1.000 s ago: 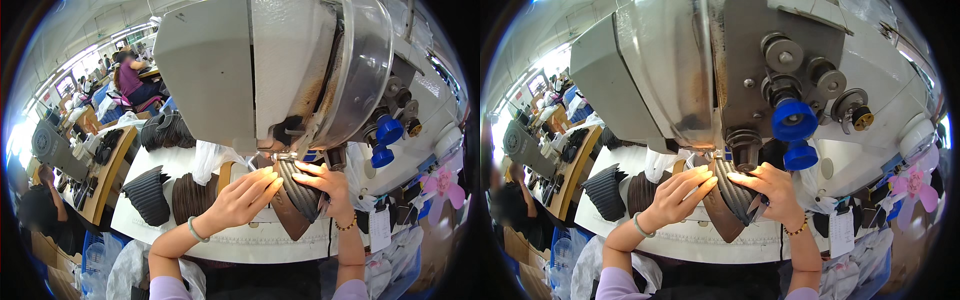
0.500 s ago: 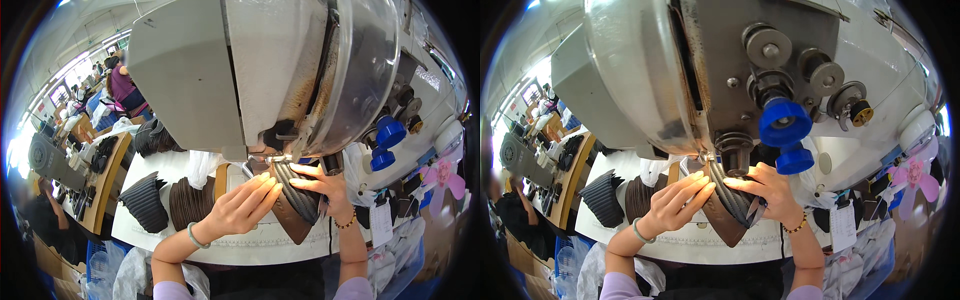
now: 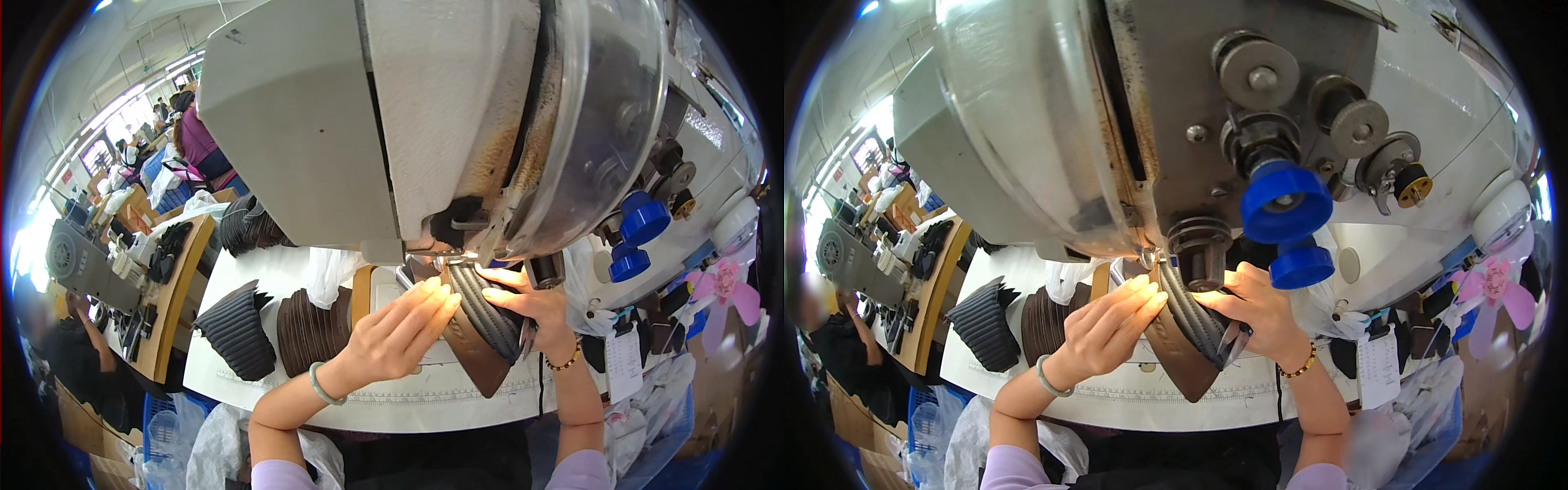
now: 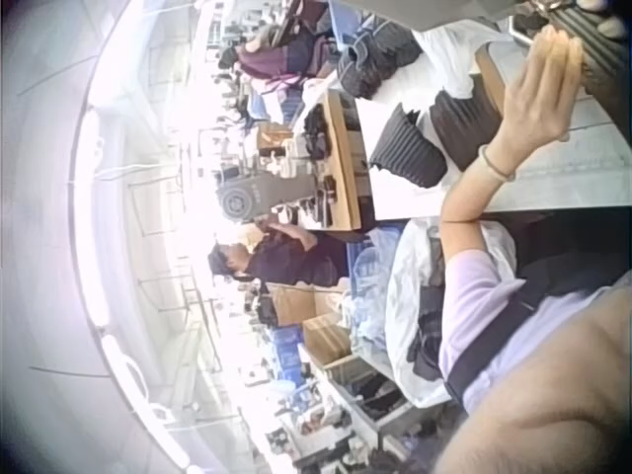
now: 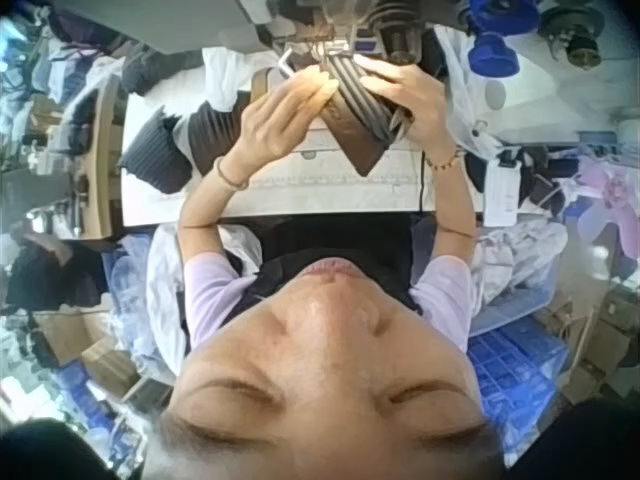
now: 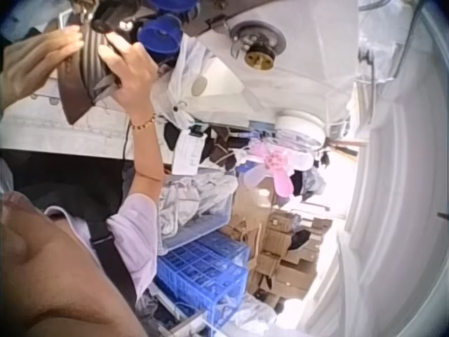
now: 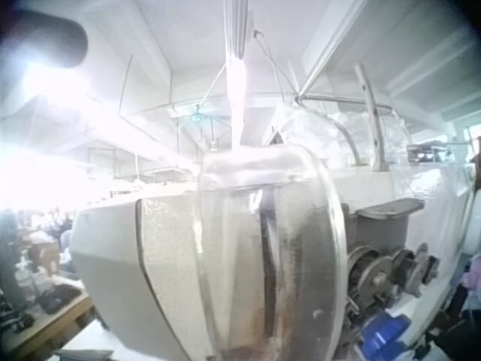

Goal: Using a sewing machine to stitch together leather and fabric components of a shoe.

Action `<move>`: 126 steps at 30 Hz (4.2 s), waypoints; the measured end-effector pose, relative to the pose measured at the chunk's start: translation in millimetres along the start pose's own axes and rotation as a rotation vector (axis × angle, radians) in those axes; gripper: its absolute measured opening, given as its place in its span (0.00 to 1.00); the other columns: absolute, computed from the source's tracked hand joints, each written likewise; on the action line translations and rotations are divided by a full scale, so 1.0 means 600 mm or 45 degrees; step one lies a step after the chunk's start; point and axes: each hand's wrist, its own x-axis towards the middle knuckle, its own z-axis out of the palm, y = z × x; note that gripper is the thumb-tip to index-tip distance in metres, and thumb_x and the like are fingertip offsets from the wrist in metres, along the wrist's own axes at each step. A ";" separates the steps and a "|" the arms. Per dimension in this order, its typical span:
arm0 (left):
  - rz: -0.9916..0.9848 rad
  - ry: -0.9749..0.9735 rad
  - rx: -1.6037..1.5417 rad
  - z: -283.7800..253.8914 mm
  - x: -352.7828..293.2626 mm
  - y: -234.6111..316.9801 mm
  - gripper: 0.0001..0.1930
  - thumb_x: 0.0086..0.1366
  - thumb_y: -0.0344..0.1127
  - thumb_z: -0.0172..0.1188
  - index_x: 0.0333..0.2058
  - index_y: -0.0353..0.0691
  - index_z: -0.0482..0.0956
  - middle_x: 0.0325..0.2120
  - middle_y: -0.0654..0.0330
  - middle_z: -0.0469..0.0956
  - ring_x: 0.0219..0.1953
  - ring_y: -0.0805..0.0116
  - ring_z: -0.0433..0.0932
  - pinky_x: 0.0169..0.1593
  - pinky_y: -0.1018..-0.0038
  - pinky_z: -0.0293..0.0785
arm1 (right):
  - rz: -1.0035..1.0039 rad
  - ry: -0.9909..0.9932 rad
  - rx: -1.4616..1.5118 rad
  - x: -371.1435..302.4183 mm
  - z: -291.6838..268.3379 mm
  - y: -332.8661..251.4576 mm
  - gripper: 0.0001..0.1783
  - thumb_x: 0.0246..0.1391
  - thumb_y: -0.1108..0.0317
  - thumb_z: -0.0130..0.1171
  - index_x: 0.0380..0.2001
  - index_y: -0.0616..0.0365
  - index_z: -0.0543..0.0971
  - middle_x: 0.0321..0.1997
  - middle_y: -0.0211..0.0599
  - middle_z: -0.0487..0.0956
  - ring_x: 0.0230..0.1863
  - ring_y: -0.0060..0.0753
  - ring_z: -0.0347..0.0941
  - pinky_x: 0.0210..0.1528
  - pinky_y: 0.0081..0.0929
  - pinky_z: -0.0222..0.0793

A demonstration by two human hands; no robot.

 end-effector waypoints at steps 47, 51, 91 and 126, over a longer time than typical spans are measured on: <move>-0.553 0.260 -0.292 0.005 -0.006 0.006 0.12 0.58 0.26 0.67 0.36 0.27 0.74 0.23 0.52 0.82 0.16 0.71 0.76 0.21 0.81 0.68 | 0.447 -0.375 -0.630 -0.144 -0.091 -0.105 0.18 0.40 0.60 0.73 0.30 0.56 0.78 0.36 0.36 0.76 0.39 0.43 0.75 0.40 0.38 0.71; -0.457 0.157 -0.358 -0.006 -0.006 0.008 0.15 0.51 0.21 0.64 0.40 0.27 0.76 0.31 0.50 0.83 0.29 0.63 0.83 0.32 0.76 0.77 | -0.142 0.027 -0.476 -0.019 -0.049 -0.112 0.14 0.42 0.66 0.70 0.35 0.56 0.81 0.43 0.38 0.78 0.49 0.42 0.76 0.51 0.39 0.74; 0.174 -0.210 0.025 -0.034 0.017 0.018 0.20 0.42 0.25 0.58 0.39 0.27 0.80 0.37 0.52 0.79 0.43 0.58 0.81 0.45 0.70 0.83 | -0.317 0.112 -0.150 -0.010 0.029 -0.034 0.15 0.45 0.71 0.60 0.39 0.65 0.80 0.43 0.42 0.81 0.47 0.44 0.79 0.51 0.38 0.77; -0.055 -0.059 -0.234 -0.012 0.013 -0.021 0.18 0.46 0.25 0.64 0.40 0.32 0.80 0.38 0.54 0.80 0.38 0.58 0.82 0.37 0.70 0.81 | -0.265 0.171 -0.242 0.012 0.048 -0.034 0.17 0.35 0.79 0.60 0.36 0.64 0.81 0.42 0.40 0.82 0.37 0.35 0.78 0.35 0.30 0.72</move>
